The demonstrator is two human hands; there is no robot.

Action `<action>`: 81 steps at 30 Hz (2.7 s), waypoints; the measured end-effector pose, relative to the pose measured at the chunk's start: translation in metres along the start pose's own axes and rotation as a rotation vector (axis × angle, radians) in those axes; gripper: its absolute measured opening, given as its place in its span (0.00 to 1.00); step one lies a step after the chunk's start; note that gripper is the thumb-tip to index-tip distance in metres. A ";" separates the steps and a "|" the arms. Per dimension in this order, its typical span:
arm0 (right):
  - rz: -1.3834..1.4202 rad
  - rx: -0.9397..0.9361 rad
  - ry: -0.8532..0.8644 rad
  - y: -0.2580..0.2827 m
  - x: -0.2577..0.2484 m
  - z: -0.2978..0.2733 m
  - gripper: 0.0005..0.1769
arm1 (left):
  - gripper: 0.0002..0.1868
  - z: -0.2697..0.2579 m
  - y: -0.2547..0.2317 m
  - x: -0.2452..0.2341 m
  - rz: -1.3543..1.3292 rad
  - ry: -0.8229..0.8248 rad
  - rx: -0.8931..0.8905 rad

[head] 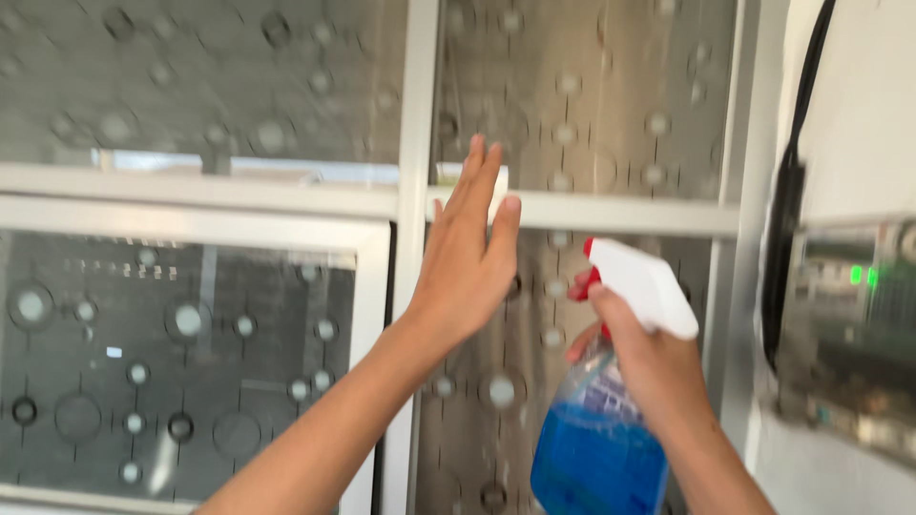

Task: The person cleans a window using a blue cloth and a spray bottle. They wipe the glass, spray cleaning solution, and continue wiping different sections of the window. The person also moves a small stool and handles a red bucket during the task.

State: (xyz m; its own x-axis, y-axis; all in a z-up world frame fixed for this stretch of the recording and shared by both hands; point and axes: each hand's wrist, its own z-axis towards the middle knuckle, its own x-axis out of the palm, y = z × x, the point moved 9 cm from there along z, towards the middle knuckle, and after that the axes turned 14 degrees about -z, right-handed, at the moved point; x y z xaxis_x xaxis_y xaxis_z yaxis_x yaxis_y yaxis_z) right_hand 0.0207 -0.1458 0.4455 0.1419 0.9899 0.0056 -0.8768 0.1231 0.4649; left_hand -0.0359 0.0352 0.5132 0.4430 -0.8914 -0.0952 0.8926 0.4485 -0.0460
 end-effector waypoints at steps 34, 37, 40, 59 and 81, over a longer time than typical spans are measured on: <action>-0.227 -0.185 -0.079 0.171 -0.004 0.257 0.17 | 0.33 0.240 -0.086 -0.095 -0.208 -0.304 0.228; -0.179 -0.195 -0.084 0.181 -0.004 0.262 0.16 | 0.33 0.241 -0.092 -0.094 -0.190 -0.305 0.237; -0.128 -0.233 -0.084 0.187 -0.002 0.266 0.16 | 0.34 0.244 -0.098 -0.093 -0.176 -0.300 0.235; -0.131 -0.198 -0.220 0.174 -0.060 0.272 0.15 | 0.34 0.230 -0.095 -0.088 -0.163 -0.242 0.198; -0.267 -0.087 -0.181 0.161 -0.088 0.245 0.17 | 0.35 0.234 -0.079 -0.077 -0.190 -0.282 0.181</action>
State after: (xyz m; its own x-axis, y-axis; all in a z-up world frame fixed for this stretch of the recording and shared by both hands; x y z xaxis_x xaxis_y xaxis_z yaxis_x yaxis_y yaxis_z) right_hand -0.0199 -0.2303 0.7371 0.4443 0.8942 0.0549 -0.8327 0.3896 0.3935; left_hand -0.1210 0.0537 0.7569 0.2518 -0.9514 0.1771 0.9501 0.2779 0.1419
